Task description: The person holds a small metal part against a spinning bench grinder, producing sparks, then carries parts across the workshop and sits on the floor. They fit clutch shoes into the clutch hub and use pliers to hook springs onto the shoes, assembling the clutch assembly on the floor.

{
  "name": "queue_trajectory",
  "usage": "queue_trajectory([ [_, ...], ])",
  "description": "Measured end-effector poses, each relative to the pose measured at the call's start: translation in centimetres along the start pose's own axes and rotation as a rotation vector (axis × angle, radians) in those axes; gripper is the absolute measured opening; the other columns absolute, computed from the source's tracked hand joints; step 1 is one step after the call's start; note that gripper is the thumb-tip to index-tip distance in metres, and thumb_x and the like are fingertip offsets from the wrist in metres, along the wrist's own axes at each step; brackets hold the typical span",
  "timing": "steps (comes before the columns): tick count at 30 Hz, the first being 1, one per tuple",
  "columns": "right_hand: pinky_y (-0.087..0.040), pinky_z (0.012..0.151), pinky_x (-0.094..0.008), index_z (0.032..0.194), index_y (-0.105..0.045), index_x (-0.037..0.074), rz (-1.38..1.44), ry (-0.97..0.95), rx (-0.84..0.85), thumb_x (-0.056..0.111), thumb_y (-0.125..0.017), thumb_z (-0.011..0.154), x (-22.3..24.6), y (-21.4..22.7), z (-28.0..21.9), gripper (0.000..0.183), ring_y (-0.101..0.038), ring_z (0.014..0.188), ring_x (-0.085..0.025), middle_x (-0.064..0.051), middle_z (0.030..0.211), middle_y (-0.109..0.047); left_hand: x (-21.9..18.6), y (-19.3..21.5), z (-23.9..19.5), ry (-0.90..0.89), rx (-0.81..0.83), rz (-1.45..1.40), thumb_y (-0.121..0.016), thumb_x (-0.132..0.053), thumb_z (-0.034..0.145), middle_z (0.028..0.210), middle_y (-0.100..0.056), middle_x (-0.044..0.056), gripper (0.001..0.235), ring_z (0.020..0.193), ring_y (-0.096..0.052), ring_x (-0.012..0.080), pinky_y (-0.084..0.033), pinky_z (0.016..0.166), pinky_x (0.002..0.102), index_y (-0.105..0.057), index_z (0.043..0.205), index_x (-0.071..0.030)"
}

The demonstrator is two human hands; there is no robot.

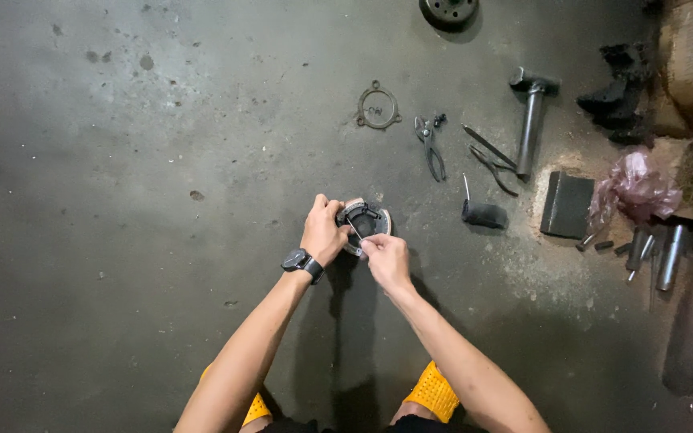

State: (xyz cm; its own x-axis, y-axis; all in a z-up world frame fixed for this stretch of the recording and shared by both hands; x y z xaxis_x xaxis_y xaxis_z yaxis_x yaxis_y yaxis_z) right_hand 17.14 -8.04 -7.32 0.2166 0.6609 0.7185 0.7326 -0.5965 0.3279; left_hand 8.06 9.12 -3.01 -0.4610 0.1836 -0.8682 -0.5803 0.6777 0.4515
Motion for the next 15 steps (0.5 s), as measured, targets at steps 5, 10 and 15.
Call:
queue_trajectory([
  [5, -0.054, 0.061, -0.031, 0.092, -0.076, -0.002, -0.206, 0.178, -0.124, 0.01, -0.07, 0.091, 3.5, 0.3, -1.5, 0.014, -0.069, 0.063, -0.012, -0.009, 0.072, -0.075, -0.2, 0.0, 0.1, -0.035, -0.015, -0.009, -0.08, -0.002, 0.065, 0.1, -0.056, 0.02, 0.041, 0.09, -0.062, 0.0399, -0.053, 0.079, 0.046, -0.068, 0.104, 0.003],
  [10, -0.057, 0.066, -0.036, 0.093, -0.075, -0.002, -0.312, 0.218, -0.106, 0.011, -0.068, 0.089, 5.7, 0.5, -1.5, 0.016, -0.075, 0.069, -0.022, -0.015, 0.076, -0.076, -0.5, -0.2, 0.4, -0.013, -0.013, -0.003, -0.075, 0.001, 0.066, 0.098, -0.055, 0.019, 0.031, 0.089, -0.061, 0.0402, -0.053, 0.079, 0.047, -0.064, 0.095, 0.003],
  [15, -0.058, 0.073, -0.046, 0.089, -0.076, -0.005, -0.612, 0.366, 0.053, 0.003, -0.064, 0.083, 10.9, -0.5, -0.2, 0.016, -0.074, 0.081, -0.04, -0.026, 0.081, -0.072, -0.7, -0.2, 1.0, 0.017, -0.022, 0.034, -0.074, 0.003, 0.066, 0.096, -0.054, 0.02, 0.027, 0.091, -0.058, 0.0427, -0.051, 0.08, 0.049, -0.057, 0.087, 0.003],
])
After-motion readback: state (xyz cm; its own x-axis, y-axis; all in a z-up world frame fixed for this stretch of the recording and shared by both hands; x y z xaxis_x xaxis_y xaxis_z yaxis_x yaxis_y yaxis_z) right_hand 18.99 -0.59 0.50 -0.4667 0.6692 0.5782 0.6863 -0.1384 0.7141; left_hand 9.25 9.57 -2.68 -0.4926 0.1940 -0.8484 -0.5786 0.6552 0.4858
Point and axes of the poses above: each hand's wrist, its own z-axis towards the middle knuckle, its own y-axis out of the back of the hand, x = y × z, the point moved 10 cm from there along z, towards the middle knuckle
